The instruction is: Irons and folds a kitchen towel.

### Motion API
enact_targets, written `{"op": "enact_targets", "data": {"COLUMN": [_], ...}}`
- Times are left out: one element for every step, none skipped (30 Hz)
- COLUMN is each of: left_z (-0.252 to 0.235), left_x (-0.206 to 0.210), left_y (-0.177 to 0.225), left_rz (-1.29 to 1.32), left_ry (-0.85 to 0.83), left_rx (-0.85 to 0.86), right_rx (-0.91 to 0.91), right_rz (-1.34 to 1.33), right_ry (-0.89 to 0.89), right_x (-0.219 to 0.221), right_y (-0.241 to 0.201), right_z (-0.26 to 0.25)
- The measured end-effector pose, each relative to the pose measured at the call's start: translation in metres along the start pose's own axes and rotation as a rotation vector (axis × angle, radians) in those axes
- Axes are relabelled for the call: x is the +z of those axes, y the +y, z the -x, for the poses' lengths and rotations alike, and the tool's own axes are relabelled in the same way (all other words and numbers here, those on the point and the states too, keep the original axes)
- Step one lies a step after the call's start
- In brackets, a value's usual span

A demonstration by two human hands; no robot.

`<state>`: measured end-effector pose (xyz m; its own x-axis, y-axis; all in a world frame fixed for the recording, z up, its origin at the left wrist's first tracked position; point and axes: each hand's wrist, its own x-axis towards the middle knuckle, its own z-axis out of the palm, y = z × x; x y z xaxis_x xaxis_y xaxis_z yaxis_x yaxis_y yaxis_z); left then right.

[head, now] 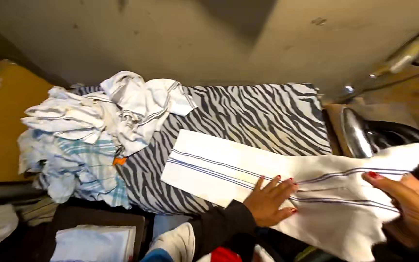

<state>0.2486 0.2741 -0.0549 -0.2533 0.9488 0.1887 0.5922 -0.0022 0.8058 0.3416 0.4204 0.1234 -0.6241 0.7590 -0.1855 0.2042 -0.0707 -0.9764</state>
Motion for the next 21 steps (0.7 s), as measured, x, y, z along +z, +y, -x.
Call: {"op": "enact_targets", "data": {"left_z": [-0.001,0.0,0.006,0.015,0.026,0.04,0.054,0.067,0.076,0.083,0.093,0.1,0.102,0.103,0.102,0.101,0.1,0.099,0.1,0.099,0.098], "left_x": [-0.009,-0.024,-0.045,-0.07,-0.098,-0.126,-0.149,-0.165,-0.174,-0.18,-0.183,-0.185,-0.184,-0.183,-0.183,-0.185,-0.187,-0.191,-0.196,-0.202,-0.207], "left_y": [0.002,0.002,-0.002,-0.01,-0.019,-0.028,-0.034,-0.041,-0.049,-0.063,-0.079,-0.089,-0.094,-0.097,-0.096,-0.095,-0.094,-0.09,-0.089,-0.089,-0.092], "left_rz": [0.164,0.347,0.55,0.794,1.018,1.152,1.21,1.227,1.228,1.193,1.154,1.159,1.214,1.284,1.323,1.315,1.276,1.206,1.12,1.047,0.997], "left_ry": [0.057,0.138,0.218,0.295,0.346,0.388,0.44,0.531,0.69,0.818,0.862,0.892,0.928,0.942,0.946,0.942,0.916,0.858,0.744,0.639,0.577], "left_rx": [-0.006,-0.035,-0.084,-0.14,-0.194,-0.272,-0.38,-0.516,-0.663,-0.73,-0.704,-0.652,-0.591,-0.525,-0.492,-0.494,-0.533,-0.615,-0.691,-0.749,-0.777], "right_rx": [-0.015,-0.022,-0.03,-0.027,-0.01,0.02,0.053,0.09,0.135,0.135,0.079,0.001,-0.066,-0.092,-0.076,-0.042,-0.019,-0.015,-0.038,-0.078,-0.139], "right_rz": [-0.014,-0.021,-0.015,0.002,0.023,0.051,0.086,0.108,0.12,0.151,0.194,0.22,0.23,0.228,0.221,0.212,0.204,0.197,0.191,0.192,0.2], "right_ry": [-0.06,-0.103,-0.13,-0.161,-0.212,-0.304,-0.425,-0.535,-0.626,-0.676,-0.677,-0.653,-0.618,-0.585,-0.544,-0.487,-0.415,-0.339,-0.278,-0.243,-0.225], "right_x": [0.014,0.033,0.056,0.084,0.113,0.143,0.172,0.198,0.217,0.227,0.228,0.221,0.207,0.187,0.165,0.144,0.124,0.109,0.098,0.092,0.091], "right_y": [-0.009,-0.015,-0.018,-0.019,-0.016,-0.009,0.002,0.016,0.029,0.041,0.052,0.061,0.07,0.076,0.08,0.084,0.087,0.091,0.096,0.098,0.1], "right_z": [-0.001,-0.002,-0.004,-0.006,-0.008,-0.011,-0.015,-0.019,-0.021,-0.022,-0.022,-0.022,-0.023,-0.025,-0.025,-0.022,-0.018,-0.013,-0.008,-0.002,0.002]}}
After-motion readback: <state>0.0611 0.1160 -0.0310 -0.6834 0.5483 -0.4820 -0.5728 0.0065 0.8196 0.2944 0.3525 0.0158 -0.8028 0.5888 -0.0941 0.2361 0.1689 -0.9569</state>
